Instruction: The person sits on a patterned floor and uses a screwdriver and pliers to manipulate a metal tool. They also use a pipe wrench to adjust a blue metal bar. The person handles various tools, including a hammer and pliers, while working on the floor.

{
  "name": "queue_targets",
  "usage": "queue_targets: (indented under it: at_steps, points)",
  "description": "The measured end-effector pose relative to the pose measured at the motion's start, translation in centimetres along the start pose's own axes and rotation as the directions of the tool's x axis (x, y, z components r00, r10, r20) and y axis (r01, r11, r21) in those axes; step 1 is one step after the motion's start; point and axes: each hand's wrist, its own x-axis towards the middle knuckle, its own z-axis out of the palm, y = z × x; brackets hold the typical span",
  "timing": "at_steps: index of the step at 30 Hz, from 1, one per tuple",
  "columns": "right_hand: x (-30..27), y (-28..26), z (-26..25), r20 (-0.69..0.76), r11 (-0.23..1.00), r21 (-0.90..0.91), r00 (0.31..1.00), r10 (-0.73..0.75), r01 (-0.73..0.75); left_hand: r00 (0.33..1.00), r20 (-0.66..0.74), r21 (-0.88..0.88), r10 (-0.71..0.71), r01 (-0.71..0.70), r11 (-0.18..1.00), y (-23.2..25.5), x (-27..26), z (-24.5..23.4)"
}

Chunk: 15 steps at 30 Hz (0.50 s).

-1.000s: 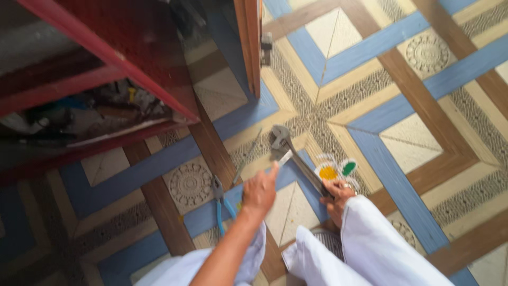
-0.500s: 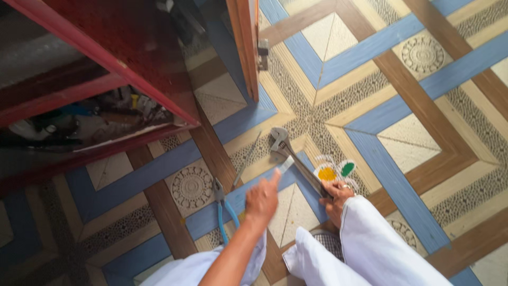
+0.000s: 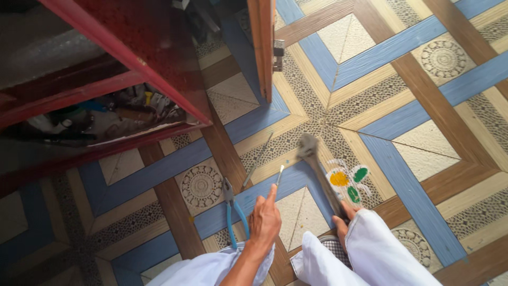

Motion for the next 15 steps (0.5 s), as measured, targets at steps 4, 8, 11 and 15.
queue_targets:
  at_steps: [4,8,11,15]
  points:
    - [-1.0,0.8,0.6,-0.038,0.999,0.031,0.999,-0.008,0.009,0.999,0.046,0.048,-0.01,0.007,0.999,-1.2,-1.4,1.7]
    - [-0.3,2.0,0.7,-0.067,0.999,0.052,0.998,0.002,0.001,0.998,0.013,0.086,0.064,-0.065,0.994,-1.6,-2.8,2.2]
    - [0.1,2.5,0.8,-0.088,0.999,0.055,0.996,0.007,-0.003,0.985,0.161,0.203,0.064,-0.097,0.974,-1.3,-0.4,3.4]
    - [-0.8,2.6,0.4,-0.063,0.999,0.046,0.998,-0.009,0.012,0.987,-0.034,0.187,0.157,-0.148,0.971,0.2,6.0,5.5]
